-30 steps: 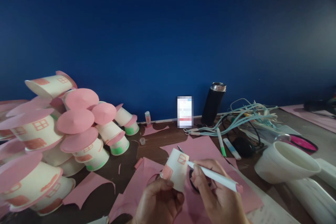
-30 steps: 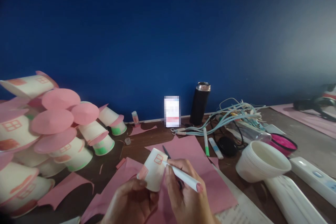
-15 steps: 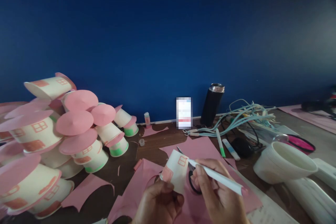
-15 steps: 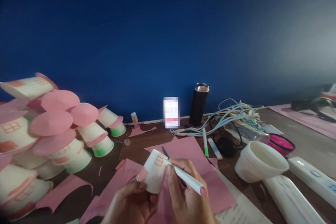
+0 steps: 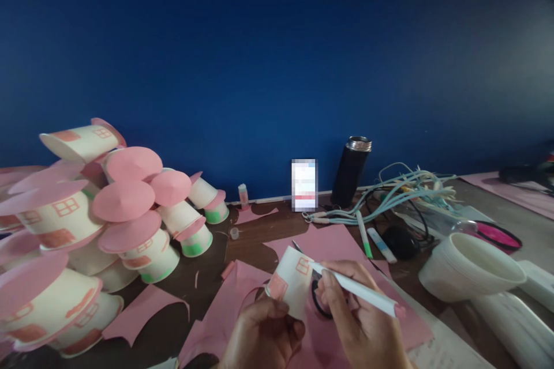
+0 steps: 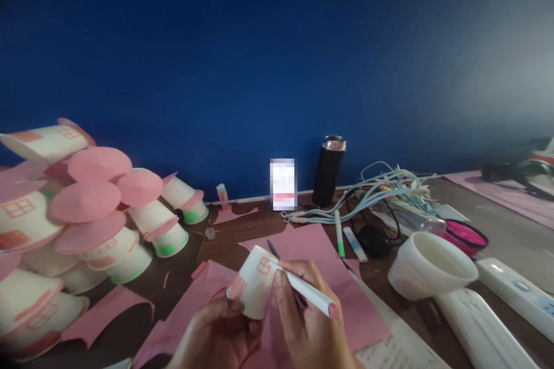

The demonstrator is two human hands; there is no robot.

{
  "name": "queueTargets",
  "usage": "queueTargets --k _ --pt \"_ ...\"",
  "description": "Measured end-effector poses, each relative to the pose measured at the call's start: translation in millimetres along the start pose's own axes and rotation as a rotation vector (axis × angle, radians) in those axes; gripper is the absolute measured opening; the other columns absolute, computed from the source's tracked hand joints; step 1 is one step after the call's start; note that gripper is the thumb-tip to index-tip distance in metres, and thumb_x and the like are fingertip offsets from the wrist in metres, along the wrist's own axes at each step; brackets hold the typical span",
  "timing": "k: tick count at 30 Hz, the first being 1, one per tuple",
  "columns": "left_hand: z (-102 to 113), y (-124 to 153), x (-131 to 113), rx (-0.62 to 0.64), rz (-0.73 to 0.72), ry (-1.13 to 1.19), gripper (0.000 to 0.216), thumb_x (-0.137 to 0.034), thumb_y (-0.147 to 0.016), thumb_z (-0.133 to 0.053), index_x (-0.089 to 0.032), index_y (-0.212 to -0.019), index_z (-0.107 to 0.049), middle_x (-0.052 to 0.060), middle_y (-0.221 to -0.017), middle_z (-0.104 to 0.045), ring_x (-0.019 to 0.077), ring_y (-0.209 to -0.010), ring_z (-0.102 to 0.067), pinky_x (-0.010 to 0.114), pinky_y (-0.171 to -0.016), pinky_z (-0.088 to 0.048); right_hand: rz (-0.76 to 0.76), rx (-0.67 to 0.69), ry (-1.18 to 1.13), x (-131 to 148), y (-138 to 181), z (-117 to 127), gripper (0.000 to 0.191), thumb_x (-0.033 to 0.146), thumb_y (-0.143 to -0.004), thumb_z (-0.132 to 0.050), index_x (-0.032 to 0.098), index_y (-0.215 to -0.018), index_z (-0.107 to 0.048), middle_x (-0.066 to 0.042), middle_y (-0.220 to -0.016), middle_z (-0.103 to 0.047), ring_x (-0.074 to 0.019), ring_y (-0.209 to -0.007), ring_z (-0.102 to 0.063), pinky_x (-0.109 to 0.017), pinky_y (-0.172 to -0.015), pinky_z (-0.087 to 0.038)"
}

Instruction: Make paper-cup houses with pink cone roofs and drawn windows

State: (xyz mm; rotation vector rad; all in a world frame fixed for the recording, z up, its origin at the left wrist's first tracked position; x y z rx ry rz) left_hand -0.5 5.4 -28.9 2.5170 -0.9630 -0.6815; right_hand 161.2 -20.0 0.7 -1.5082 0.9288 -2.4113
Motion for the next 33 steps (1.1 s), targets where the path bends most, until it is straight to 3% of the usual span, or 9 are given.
queueTargets --k 33 --pt "-2 0 -2 0.031 -0.009 -0.003 0.014 -0.004 -0.065 -0.063 -0.012 -0.076 -0.068 0.007 -0.076 -0.071 0.0160 -0.064 -0.060 0.028 -0.067 -0.045 0.027 0.015 0.081 11 -1 -2 0.011 0.024 -0.095 -0.052 0.021 -0.099 -0.062 -0.003 -0.079 -0.067 -0.0156 -0.067 -0.068 -0.023 -0.063 -0.056"
Point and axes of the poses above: each hand's wrist, its own y-axis away from the middle knuckle, its own z-axis out of the back of the hand, x = y × z, the point moved 1 cm from there along -y, towards the middle knuckle
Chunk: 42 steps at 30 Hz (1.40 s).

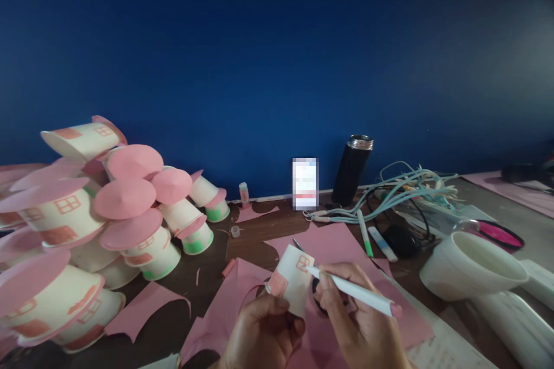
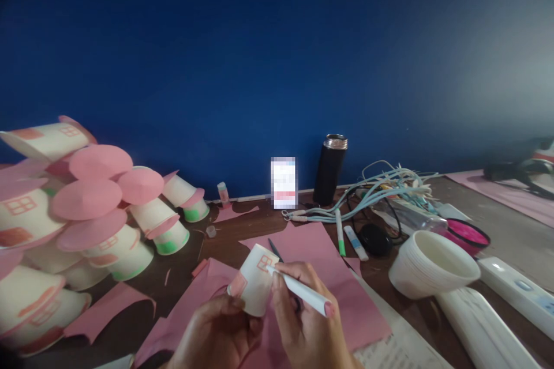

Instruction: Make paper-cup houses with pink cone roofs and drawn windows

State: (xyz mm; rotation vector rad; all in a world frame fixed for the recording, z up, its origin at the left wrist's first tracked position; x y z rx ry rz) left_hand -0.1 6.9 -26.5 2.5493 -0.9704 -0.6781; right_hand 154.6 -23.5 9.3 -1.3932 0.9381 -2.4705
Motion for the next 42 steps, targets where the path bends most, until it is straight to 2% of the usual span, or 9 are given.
queueTargets --k 6,17,22,25,27,32,35,38,42 --pt "0 0 0 0.004 0.009 0.006 0.010 -0.004 -0.066 -0.063 -0.012 -0.070 -0.067 0.008 -0.075 -0.072 0.0163 -0.065 -0.061 0.028 -0.067 -0.045 -0.028 0.012 -0.033 -2 3 -2 0.010 0.024 -0.095 -0.053 0.021 -0.100 -0.061 -0.003 -0.080 -0.067 -0.0144 -0.065 -0.066 -0.021 -0.058 -0.054" --pt "0 -1 0 0.057 0.013 0.018 0.021 -0.004 -0.068 -0.062 -0.008 -0.087 -0.070 0.010 -0.082 -0.074 0.0153 -0.067 -0.063 0.027 -0.069 -0.047 -0.034 0.040 -0.030 2 4 -3 0.009 0.024 -0.094 -0.053 0.022 -0.099 -0.061 0.000 -0.074 -0.065 -0.0110 -0.055 -0.061 -0.019 -0.053 -0.051" --pt "-1 -1 -2 0.071 0.029 0.092 0.023 -0.003 -0.066 -0.064 -0.011 -0.087 -0.069 0.008 -0.083 -0.075 0.0152 -0.067 -0.064 0.027 -0.068 -0.049 -0.042 -0.072 -0.104 3 -2 2 0.013 0.024 -0.095 -0.054 0.024 -0.105 -0.061 0.000 -0.077 -0.065 -0.0111 -0.059 -0.063 -0.018 -0.055 -0.053" --pt "0 -1 -2 0.052 0.034 0.124 0.014 -0.002 -0.064 -0.065 -0.013 -0.071 -0.066 0.006 -0.079 -0.075 0.0149 -0.067 -0.064 0.027 -0.068 -0.049 -0.150 -0.171 -0.154 2 -7 4 0.019 0.029 -0.095 -0.054 0.024 -0.113 -0.060 0.001 -0.076 -0.065 -0.0092 -0.053 -0.061 -0.017 -0.052 -0.054" --pt "2 -2 -2 0.053 0.048 0.131 0.014 -0.001 -0.064 -0.066 -0.013 -0.072 -0.066 0.006 -0.080 -0.075 0.0141 -0.066 -0.064 0.026 -0.066 -0.049 -0.253 -0.184 -0.204 -2 -10 3 0.022 0.035 -0.096 -0.053 0.023 -0.113 -0.059 0.002 -0.073 -0.065 -0.0095 -0.052 -0.060 -0.017 -0.052 -0.054" --pt "6 -4 -2 0.095 0.088 0.161 0.029 -0.001 -0.066 -0.065 -0.013 -0.092 -0.070 0.006 -0.086 -0.077 0.0152 -0.069 -0.066 0.026 -0.067 -0.049 -0.422 -0.084 -0.221 -13 -10 -3 0.033 0.049 -0.093 -0.051 0.022 -0.111 -0.057 -0.003 -0.085 -0.068 -0.0152 -0.068 -0.066 -0.022 -0.060 -0.058" --pt "6 -3 -3 0.127 0.114 0.165 0.037 0.000 -0.067 -0.063 -0.012 -0.102 -0.070 0.008 -0.090 -0.077 0.0161 -0.073 -0.068 0.027 -0.069 -0.049 -0.427 -0.047 -0.174 -20 -7 -7 0.036 0.051 -0.091 -0.053 0.022 -0.112 -0.057 -0.007 -0.102 -0.069 -0.0197 -0.089 -0.069 -0.026 -0.075 -0.059" --pt "3 -2 -3 0.145 0.105 0.150 0.042 0.000 -0.069 -0.063 -0.012 -0.109 -0.069 0.008 -0.091 -0.078 0.0170 -0.076 -0.069 0.027 -0.071 -0.049 -0.444 0.018 -0.174 -26 -4 -12 0.038 0.051 -0.089 -0.056 0.024 -0.116 -0.054 -0.009 -0.114 -0.067 -0.0221 -0.101 -0.068 -0.027 -0.079 -0.059" --pt "1 -2 -3 0.182 0.080 0.140 0.046 -0.001 -0.072 -0.061 -0.013 -0.116 -0.067 0.009 -0.093 -0.077 0.0161 -0.077 -0.069 0.025 -0.071 -0.050 -0.410 0.146 -0.255 -23 -2 -16 0.036 0.045 -0.090 -0.058 0.024 -0.118 -0.051 -0.010 -0.115 -0.069 -0.0225 -0.107 -0.067 -0.027 -0.083 -0.058"
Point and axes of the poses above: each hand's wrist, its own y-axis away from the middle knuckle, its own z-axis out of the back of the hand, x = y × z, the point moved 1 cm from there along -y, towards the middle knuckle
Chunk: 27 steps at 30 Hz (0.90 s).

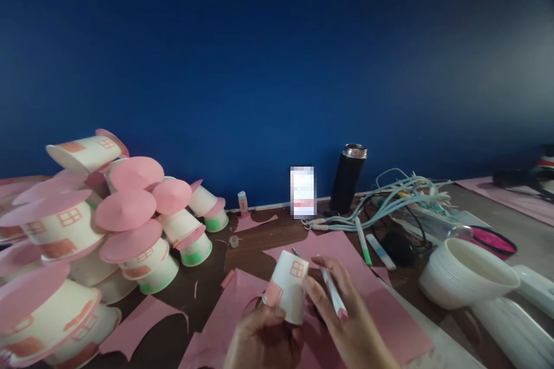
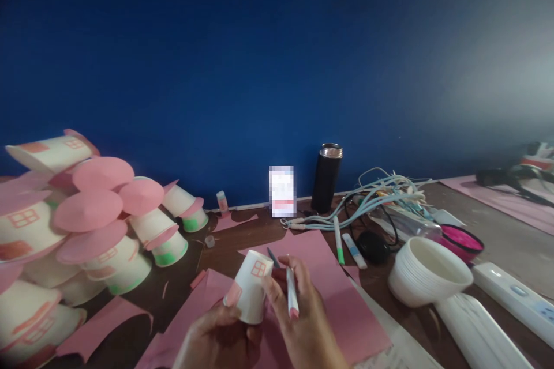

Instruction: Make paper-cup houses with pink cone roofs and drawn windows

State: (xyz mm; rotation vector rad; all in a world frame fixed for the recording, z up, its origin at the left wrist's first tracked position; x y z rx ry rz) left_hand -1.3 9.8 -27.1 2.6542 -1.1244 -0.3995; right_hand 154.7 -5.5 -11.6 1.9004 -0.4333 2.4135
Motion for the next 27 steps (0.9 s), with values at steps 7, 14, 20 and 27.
queueTargets --k 7,14,20,27 --pt "4 -5 3 0.145 -0.050 -0.099 0.051 0.000 -0.075 -0.061 -0.014 -0.124 -0.064 0.009 -0.095 -0.075 0.0173 -0.092 -0.069 0.023 -0.082 -0.049 -0.007 0.130 -0.138 16 4 -6 0.038 0.041 -0.089 -0.062 0.022 -0.118 -0.047 -0.013 -0.118 -0.069 -0.0230 -0.107 -0.069 -0.030 -0.086 -0.058" --pt "1 -9 4 0.212 -0.141 -0.184 0.060 0.000 -0.074 -0.065 -0.016 -0.132 -0.058 0.009 -0.098 -0.075 0.0208 -0.101 -0.068 0.026 -0.089 -0.048 -0.009 0.020 -0.115 11 7 -14 0.039 0.045 -0.087 -0.059 0.024 -0.118 -0.049 -0.010 -0.118 -0.070 -0.0224 -0.113 -0.066 -0.027 -0.082 -0.058" --pt "5 -13 7 0.196 -0.167 -0.217 0.063 -0.003 -0.072 -0.070 -0.017 -0.132 -0.058 0.010 -0.100 -0.076 0.0240 -0.101 -0.068 0.029 -0.089 -0.050 -0.024 -0.078 -0.124 8 8 -17 0.036 0.043 -0.083 -0.063 0.024 -0.112 -0.054 -0.007 -0.113 -0.072 -0.0233 -0.107 -0.068 -0.028 -0.078 -0.058" --pt "-4 -11 10 0.106 -0.186 -0.250 0.068 -0.002 -0.068 -0.076 -0.016 -0.132 -0.057 0.011 -0.099 -0.075 0.0275 -0.101 -0.069 0.033 -0.089 -0.051 -0.063 -0.062 -0.136 17 7 -14 0.035 0.043 -0.082 -0.064 0.024 -0.109 -0.056 -0.003 -0.101 -0.074 -0.0219 -0.098 -0.069 -0.029 -0.081 -0.055"
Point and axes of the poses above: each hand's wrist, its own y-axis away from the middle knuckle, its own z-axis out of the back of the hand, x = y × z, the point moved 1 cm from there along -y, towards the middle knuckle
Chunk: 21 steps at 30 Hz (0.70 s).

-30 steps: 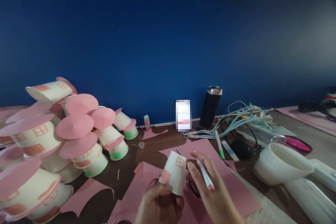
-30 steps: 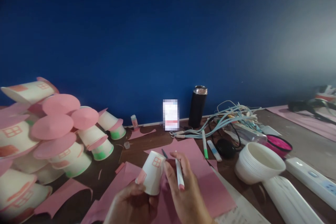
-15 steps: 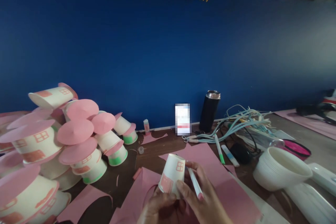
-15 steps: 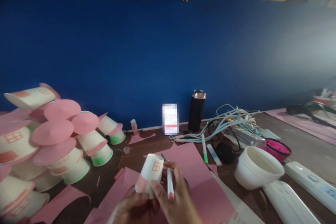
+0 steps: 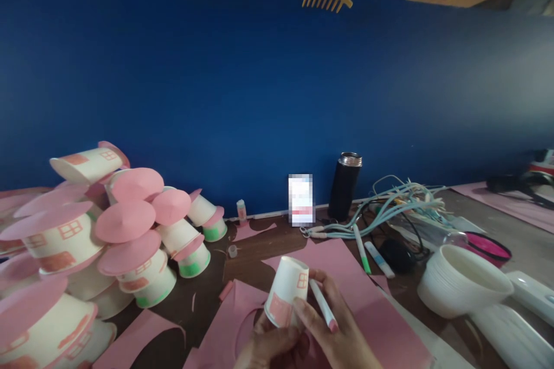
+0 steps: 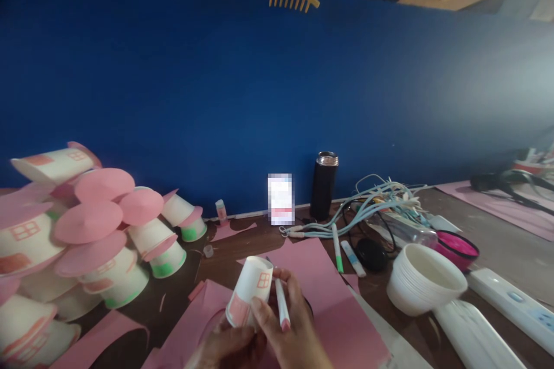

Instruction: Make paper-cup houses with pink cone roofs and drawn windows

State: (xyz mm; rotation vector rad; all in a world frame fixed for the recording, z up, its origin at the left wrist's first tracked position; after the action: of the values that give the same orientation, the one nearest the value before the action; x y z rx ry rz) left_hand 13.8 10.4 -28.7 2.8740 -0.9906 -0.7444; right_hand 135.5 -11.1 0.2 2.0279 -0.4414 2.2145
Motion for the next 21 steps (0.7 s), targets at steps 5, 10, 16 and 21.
queueTargets --k 5,10,16,21 --pt "-4 0 1 -0.033 -0.015 -0.020 0.068 -0.004 -0.066 -0.079 -0.015 -0.130 -0.059 0.010 -0.097 -0.076 0.0271 -0.103 -0.068 0.035 -0.095 -0.048 -0.080 0.017 -0.029 2 0 3 0.039 0.046 -0.080 -0.067 0.025 -0.111 -0.057 -0.001 -0.103 -0.073 -0.0206 -0.098 -0.069 -0.027 -0.082 -0.053" --pt "3 1 2 0.065 0.024 0.026 0.057 -0.013 -0.070 -0.079 -0.019 -0.124 -0.064 0.010 -0.105 -0.074 0.0266 -0.107 -0.066 0.034 -0.096 -0.047 -0.176 0.021 -0.079 2 -1 4 0.043 0.051 -0.080 -0.066 0.024 -0.112 -0.059 -0.002 -0.107 -0.072 -0.0214 -0.098 -0.068 -0.028 -0.084 -0.053" --pt "20 -3 1 0.082 0.096 0.127 0.036 -0.039 -0.087 -0.065 -0.021 -0.117 -0.068 0.008 -0.108 -0.074 0.0207 -0.103 -0.066 0.028 -0.086 -0.050 -0.136 -0.016 -0.133 5 0 3 0.044 0.050 -0.076 -0.070 0.023 -0.109 -0.063 -0.003 -0.101 -0.073 -0.0220 -0.095 -0.069 -0.026 -0.079 -0.055" --pt "17 -6 -1 0.001 0.212 0.173 0.057 -0.057 -0.078 -0.068 -0.016 -0.118 -0.067 0.013 -0.098 -0.074 0.0258 -0.091 -0.068 0.027 -0.065 -0.049 -0.161 -0.048 -0.140 5 2 2 0.043 0.052 -0.073 -0.071 0.025 -0.107 -0.066 -0.003 -0.104 -0.073 -0.0218 -0.092 -0.069 -0.024 -0.073 -0.058"
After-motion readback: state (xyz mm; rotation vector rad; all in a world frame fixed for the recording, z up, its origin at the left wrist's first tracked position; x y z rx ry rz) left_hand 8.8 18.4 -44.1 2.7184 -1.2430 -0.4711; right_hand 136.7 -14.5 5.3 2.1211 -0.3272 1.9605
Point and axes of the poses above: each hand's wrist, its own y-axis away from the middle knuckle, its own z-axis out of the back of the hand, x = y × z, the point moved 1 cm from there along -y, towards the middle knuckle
